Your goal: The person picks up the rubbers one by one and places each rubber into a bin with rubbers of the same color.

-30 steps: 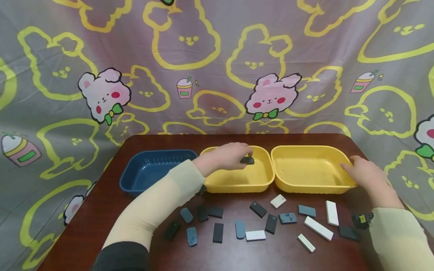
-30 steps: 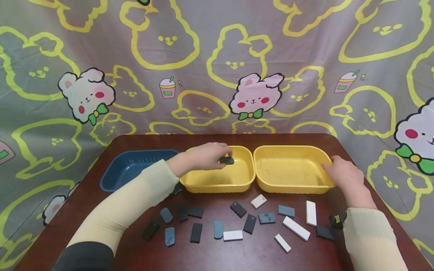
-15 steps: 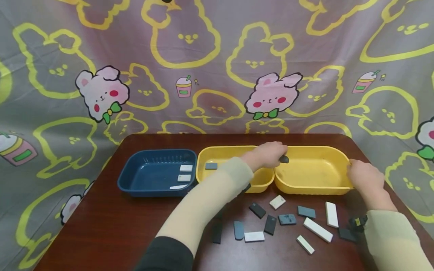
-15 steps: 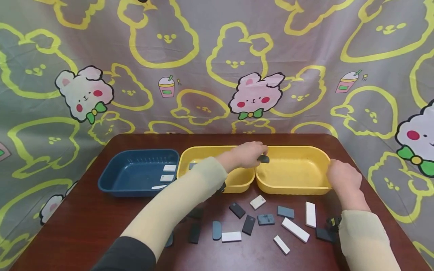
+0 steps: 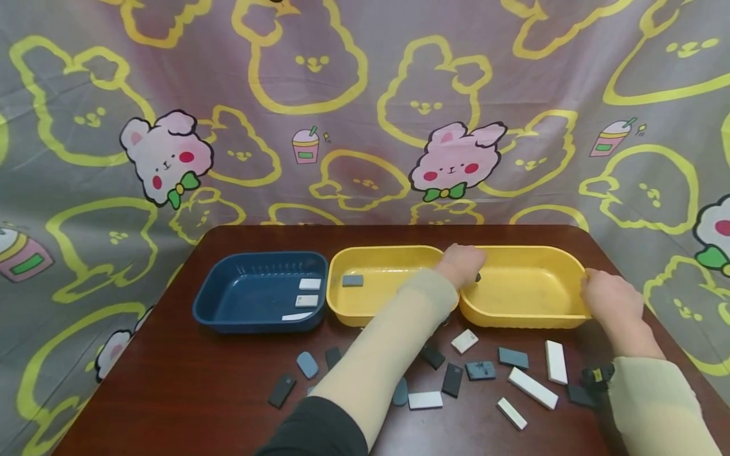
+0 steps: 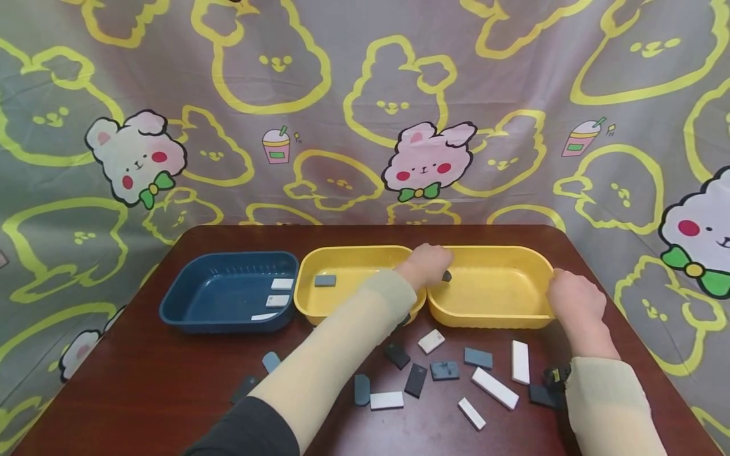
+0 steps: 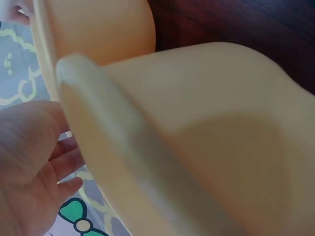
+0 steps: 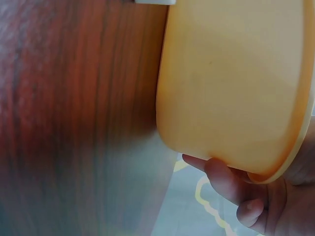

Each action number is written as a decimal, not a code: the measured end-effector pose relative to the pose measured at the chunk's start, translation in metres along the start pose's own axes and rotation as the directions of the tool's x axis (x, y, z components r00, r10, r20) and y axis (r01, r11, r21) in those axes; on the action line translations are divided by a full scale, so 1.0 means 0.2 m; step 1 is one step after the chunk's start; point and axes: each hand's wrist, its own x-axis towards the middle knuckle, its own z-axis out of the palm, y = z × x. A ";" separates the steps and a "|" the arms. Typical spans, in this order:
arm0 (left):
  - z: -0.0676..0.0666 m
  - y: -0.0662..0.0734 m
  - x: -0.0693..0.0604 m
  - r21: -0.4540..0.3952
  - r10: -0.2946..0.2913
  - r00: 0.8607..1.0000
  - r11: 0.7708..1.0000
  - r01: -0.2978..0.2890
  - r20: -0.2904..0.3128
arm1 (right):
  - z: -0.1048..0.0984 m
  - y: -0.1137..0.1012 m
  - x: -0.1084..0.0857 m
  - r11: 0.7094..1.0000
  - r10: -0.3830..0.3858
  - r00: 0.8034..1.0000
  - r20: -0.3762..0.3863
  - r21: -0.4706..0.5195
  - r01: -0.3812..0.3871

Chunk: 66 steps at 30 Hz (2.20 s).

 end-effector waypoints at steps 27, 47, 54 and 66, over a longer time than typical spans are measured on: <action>0.09 0.09 0.10 0.015 -0.134 0.990 0.991 0.134 0.046 | 0.01 -0.01 -0.01 0.999 0.035 0.999 0.013 -0.009 -0.035; 0.03 0.04 0.05 0.130 0.114 0.993 0.985 -0.116 0.020 | 0.00 0.00 0.00 0.999 0.049 0.999 0.017 -0.017 -0.049; -0.10 -0.01 -0.10 0.189 0.273 0.962 0.944 -0.269 0.007 | 0.00 0.01 -0.01 0.998 0.060 0.998 0.019 -0.026 -0.059; -0.16 -0.40 -0.66 0.177 0.305 0.944 0.943 -0.282 -0.122 | -0.02 0.00 0.01 0.999 0.033 0.999 0.013 -0.021 -0.033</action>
